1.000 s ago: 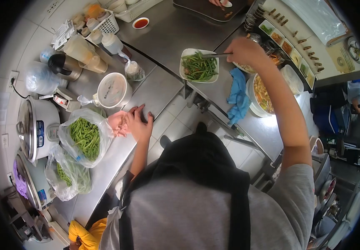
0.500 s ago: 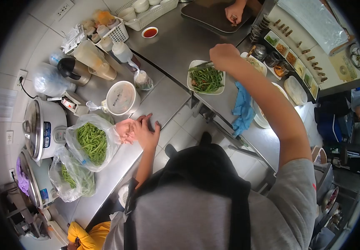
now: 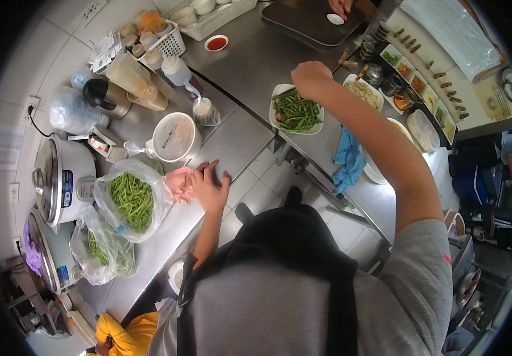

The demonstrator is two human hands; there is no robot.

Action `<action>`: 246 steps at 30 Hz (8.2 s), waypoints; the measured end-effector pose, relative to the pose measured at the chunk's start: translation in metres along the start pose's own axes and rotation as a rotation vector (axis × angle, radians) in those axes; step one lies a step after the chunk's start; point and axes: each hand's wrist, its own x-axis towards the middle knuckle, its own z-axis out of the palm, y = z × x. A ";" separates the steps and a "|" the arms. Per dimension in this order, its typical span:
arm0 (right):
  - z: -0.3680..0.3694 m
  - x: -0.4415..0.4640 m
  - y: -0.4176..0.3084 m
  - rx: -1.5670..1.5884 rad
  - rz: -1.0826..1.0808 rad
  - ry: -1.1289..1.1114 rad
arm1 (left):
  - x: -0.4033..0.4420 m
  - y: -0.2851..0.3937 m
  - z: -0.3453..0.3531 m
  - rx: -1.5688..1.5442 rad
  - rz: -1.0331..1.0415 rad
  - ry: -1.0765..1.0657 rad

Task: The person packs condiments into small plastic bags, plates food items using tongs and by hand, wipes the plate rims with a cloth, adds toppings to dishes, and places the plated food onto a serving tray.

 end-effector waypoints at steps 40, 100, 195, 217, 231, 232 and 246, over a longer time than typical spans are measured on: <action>-0.017 -0.114 0.023 0.105 -0.001 0.134 | -0.001 -0.001 0.003 -0.009 0.033 0.015; 0.034 -0.090 -0.029 0.198 0.044 0.065 | 0.000 0.003 0.002 0.051 0.054 -0.005; 0.006 -0.082 0.058 0.005 0.037 0.082 | 0.120 0.093 0.129 -0.826 -0.404 -0.804; 0.087 -0.064 0.033 0.500 0.319 0.226 | 0.091 0.122 0.128 -1.122 -0.581 -0.732; 0.044 -0.152 -0.045 0.985 0.372 0.251 | 0.018 0.130 0.038 -1.190 -0.393 -0.787; 0.043 -0.154 -0.076 1.102 0.267 0.315 | 0.017 0.143 0.022 -1.235 -0.395 -0.713; 0.102 -0.144 -0.061 0.777 0.207 0.032 | -0.022 -0.126 -0.381 -0.724 -0.799 0.696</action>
